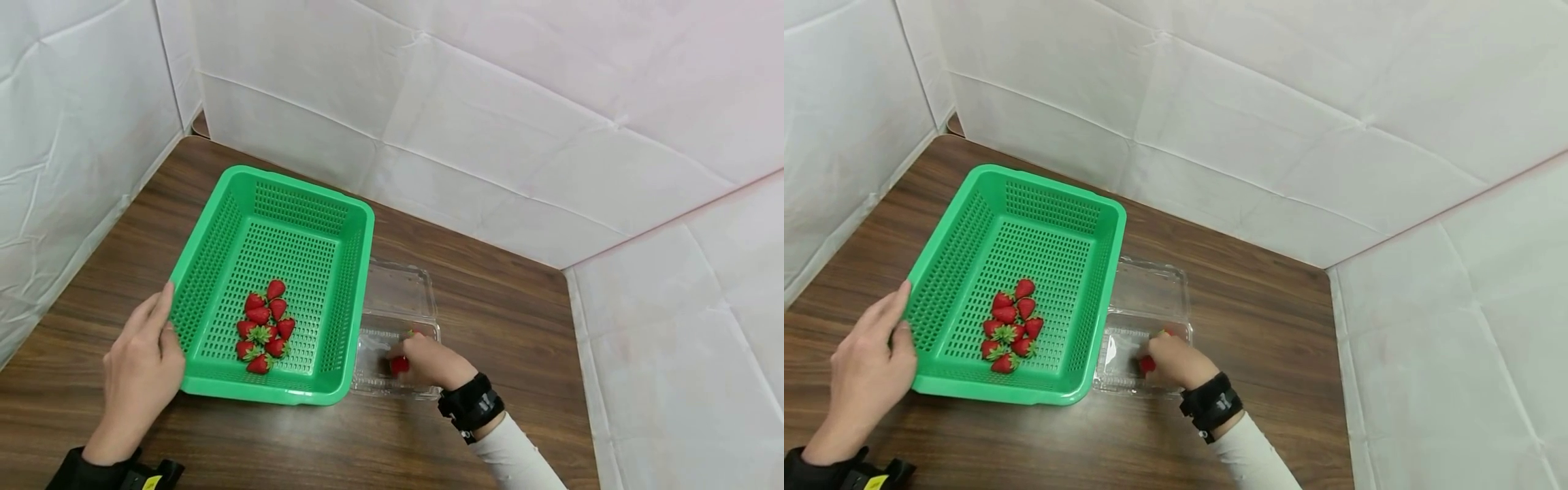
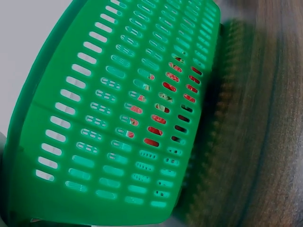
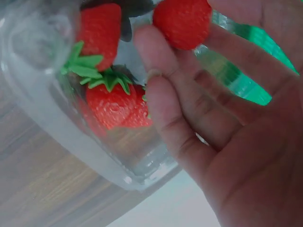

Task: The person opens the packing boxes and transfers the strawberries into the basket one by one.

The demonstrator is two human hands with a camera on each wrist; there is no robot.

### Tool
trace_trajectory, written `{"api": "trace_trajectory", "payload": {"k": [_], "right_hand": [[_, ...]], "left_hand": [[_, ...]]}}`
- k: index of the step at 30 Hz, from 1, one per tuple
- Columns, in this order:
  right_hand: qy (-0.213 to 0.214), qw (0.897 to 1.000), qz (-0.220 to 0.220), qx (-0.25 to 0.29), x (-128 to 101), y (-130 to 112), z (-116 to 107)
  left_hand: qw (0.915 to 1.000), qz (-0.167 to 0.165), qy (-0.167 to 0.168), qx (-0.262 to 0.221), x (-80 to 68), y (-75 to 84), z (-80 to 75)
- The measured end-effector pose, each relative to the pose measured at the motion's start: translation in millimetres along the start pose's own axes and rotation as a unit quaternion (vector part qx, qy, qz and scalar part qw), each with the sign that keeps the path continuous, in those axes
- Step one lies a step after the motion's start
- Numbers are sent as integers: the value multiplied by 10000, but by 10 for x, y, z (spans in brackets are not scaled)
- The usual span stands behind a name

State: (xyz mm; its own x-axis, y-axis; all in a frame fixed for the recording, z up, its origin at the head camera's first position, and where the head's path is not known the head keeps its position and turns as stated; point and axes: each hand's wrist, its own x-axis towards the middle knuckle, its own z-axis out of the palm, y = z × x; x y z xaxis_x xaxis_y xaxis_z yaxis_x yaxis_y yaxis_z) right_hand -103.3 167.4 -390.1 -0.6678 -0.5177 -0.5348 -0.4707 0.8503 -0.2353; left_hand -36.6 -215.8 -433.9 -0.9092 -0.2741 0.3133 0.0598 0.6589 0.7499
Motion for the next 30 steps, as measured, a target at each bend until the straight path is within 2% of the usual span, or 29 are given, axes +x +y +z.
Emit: {"api": "trace_trajectory", "payload": {"k": [7, 15, 23, 27, 30], "right_hand": [[340, 9993, -152, 66, -17, -38, -97], [402, 9969, -159, 659, -54, -157, -400], [821, 9943, -671, 126, -19, -325, -770], [895, 9937, -682, 6, 13, -430, -876], [1004, 9909, -888, -136, 48, -496, -915]], "left_hand": [[9998, -114, -138, -25, -6, -10, -5], [9993, -202, -298, 57, 6, -21, -17], [9991, -184, -378, 90, 4, -24, -30], [9983, -157, -532, 175, 2, -22, -49], [9973, -76, -662, 312, 10, -19, -60]]}}
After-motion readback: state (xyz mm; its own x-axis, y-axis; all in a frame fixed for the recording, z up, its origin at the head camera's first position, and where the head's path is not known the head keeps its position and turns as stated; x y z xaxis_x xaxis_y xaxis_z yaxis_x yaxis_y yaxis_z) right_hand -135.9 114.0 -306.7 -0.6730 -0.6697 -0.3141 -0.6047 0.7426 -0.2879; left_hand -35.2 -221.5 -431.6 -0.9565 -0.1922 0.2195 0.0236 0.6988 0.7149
